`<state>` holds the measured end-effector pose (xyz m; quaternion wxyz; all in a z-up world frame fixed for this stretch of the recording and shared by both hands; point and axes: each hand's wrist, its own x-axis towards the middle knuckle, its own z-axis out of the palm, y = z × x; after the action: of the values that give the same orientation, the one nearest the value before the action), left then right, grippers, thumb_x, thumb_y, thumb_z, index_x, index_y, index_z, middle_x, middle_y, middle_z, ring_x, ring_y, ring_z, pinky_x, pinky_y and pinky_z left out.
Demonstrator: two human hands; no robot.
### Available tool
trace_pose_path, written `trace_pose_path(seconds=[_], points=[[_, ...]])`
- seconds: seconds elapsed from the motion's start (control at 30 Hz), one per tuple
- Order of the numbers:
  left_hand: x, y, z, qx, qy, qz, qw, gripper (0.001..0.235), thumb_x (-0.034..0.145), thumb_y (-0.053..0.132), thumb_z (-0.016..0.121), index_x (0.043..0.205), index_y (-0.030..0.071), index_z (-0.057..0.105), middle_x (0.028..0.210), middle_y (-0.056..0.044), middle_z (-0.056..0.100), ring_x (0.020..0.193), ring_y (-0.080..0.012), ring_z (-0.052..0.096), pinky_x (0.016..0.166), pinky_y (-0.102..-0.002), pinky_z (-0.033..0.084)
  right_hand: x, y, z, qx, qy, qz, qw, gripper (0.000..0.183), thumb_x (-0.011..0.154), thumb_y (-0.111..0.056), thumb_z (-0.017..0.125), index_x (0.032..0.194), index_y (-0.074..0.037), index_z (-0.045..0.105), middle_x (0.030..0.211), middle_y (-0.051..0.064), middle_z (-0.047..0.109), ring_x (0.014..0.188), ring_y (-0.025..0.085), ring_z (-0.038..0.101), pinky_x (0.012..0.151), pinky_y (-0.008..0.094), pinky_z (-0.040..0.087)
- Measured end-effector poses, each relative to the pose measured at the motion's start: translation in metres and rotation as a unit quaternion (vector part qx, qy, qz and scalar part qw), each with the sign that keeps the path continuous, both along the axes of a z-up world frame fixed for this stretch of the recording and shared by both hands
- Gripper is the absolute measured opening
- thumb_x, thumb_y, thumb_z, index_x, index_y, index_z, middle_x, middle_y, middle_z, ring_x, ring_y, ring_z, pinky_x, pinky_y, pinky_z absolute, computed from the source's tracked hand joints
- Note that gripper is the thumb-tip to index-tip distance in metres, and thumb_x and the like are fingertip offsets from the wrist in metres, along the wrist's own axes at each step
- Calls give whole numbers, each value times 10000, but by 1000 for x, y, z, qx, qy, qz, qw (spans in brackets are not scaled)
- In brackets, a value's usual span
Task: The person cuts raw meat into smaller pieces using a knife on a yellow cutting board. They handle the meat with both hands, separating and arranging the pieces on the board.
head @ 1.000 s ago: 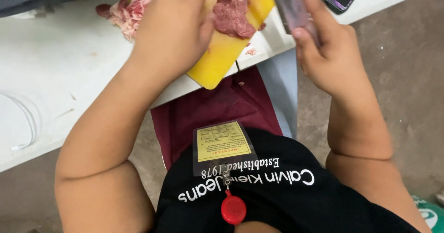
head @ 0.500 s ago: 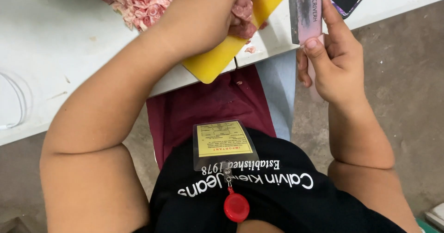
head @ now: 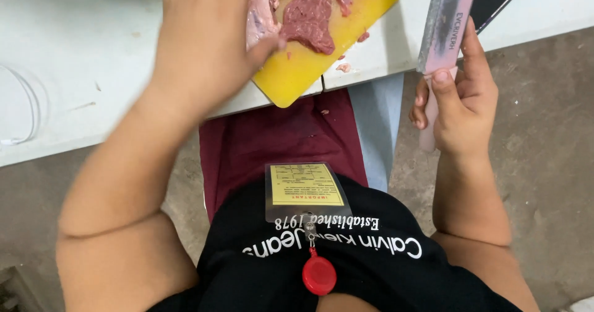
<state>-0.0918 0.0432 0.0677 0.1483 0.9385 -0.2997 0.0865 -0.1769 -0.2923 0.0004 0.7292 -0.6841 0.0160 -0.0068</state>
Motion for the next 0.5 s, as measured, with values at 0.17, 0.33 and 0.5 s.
trace_pose_path(seconds=[0.17, 0.33, 0.5], points=[[-81, -31, -50, -42, -10, 191, 981, 901, 973, 727, 741, 1499, 80, 400, 1535, -296, 323, 1430, -479, 380, 1161, -632, 399, 19, 0, -19, -141, -166, 56, 974, 529, 1225, -55, 504, 1695, -133, 275, 1041, 257, 673, 525, 201, 509, 516, 295, 482], [-80, -38, -75, -37, -82, 113, 989, 519, 957, 447, 841, 1279, 114, 608, 1322, -181, 501, 1205, -383, 480, 976, -532, 441, 30, -2, 9, -448, -213, 109, 862, 531, 1194, -31, 591, 1687, -117, 413, 852, 81, 643, 693, 219, 586, 742, 334, 524], [-80, -30, -75, -26, -163, 21, 986, 347, 968, 239, 843, 1186, 8, 705, 1139, -124, 678, 1097, -304, 620, 946, -424, 558, 48, 4, 26, -646, -199, 166, 718, 565, 1111, -103, 609, 1667, -136, 517, 949, 109, 721, 800, 412, 660, 586, 515, 467]])
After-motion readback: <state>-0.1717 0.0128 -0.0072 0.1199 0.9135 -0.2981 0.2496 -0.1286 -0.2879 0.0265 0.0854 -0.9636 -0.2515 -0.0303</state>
